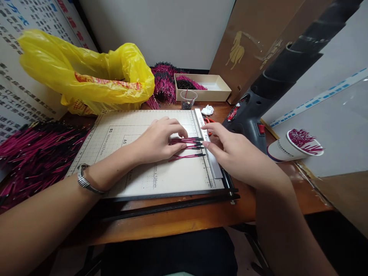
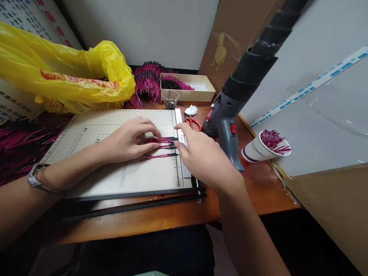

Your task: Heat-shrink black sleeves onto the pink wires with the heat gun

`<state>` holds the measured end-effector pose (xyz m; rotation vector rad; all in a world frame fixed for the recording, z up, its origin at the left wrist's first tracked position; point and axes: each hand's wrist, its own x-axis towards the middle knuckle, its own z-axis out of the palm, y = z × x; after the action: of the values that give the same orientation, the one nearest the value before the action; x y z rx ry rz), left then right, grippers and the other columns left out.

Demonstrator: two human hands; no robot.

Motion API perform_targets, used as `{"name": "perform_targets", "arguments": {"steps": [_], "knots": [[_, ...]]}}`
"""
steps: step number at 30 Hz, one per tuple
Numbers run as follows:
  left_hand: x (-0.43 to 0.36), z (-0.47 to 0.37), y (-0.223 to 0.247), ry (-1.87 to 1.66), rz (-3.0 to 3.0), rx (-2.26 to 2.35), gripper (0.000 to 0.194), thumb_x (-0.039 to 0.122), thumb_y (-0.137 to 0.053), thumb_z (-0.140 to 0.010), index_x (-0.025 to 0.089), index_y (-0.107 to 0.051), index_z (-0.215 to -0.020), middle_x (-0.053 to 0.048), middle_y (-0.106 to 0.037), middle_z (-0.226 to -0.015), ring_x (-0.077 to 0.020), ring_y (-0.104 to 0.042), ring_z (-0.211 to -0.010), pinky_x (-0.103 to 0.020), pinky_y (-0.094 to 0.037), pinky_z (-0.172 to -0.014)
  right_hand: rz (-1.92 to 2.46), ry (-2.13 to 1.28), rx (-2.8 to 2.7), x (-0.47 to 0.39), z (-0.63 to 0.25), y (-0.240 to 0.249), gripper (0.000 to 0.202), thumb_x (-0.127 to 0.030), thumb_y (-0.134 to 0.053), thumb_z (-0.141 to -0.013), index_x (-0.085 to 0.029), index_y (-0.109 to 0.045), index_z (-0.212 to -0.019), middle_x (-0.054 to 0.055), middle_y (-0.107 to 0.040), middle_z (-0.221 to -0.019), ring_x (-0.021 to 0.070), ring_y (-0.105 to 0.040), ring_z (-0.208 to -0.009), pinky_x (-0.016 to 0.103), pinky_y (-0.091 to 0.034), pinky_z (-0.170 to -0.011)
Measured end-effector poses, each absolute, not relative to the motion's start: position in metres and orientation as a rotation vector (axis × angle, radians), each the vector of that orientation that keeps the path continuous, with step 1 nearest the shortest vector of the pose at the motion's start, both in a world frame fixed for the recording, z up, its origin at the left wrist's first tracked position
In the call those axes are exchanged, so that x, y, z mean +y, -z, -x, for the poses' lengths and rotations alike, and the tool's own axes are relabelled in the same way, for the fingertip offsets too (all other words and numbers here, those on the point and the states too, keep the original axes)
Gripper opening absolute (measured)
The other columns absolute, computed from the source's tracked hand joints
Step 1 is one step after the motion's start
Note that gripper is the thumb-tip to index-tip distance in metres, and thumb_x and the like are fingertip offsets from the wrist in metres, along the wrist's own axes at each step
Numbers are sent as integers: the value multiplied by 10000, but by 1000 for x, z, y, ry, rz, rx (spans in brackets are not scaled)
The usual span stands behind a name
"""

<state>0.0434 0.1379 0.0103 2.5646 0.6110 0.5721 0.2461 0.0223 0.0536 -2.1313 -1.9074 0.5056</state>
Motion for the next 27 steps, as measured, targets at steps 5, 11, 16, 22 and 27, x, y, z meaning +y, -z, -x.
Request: {"name": "perform_targets", "arguments": {"steps": [5, 11, 16, 22, 27], "knots": [[140, -43, -9, -581, -2528, 646, 182, 335, -633, -945, 197, -749, -973, -54, -700, -937, -214, -601, -863, -364, -465, -857, 2156, -426, -2023, 30, -254, -52, 438, -347, -530, -996, -263, -623, -1416, 83, -803, -1039, 305, -740, -927, 403, -513, -755], [141, -44, -9, -567, -2505, 645, 197, 359, -646, -930, 195, -745, -975, -38, -697, -903, -197, -590, -814, -350, -455, -839, 2188, -286, -2352, 43, -250, -84, 272, -402, -601, -953, -257, -709, -1156, 53, -706, -821, 190, -610, -611, 305, -333, -552], [140, -44, -10, -567, -2481, 657, 190, 338, -659, -913, 188, -756, -976, -26, -686, -870, -186, -574, -791, -335, -432, -818, 2387, -352, -2425, 49, -243, -100, 264, -350, -496, -1041, -263, -646, -1241, 22, -677, -788, 165, -568, -606, 295, -311, -586], [141, -45, -10, -546, -2467, 647, 179, 327, -675, -897, 182, -756, -964, -22, -677, -858, -176, -558, -767, -326, -408, -793, 2289, -347, -2499, 53, -256, -92, 258, -352, -522, -1048, -262, -663, -1245, 22, -722, -874, 177, -622, -722, 297, -354, -647], [141, -46, -10, -529, -2443, 648, 236, 402, -677, -910, 191, -762, -972, -20, -661, -836, -186, -566, -779, -329, -406, -786, 2188, -434, -2596, 60, -258, -96, 368, -328, -550, -1036, -289, -655, -1387, -13, -712, -778, 162, -604, -626, 296, -368, -667]]}}
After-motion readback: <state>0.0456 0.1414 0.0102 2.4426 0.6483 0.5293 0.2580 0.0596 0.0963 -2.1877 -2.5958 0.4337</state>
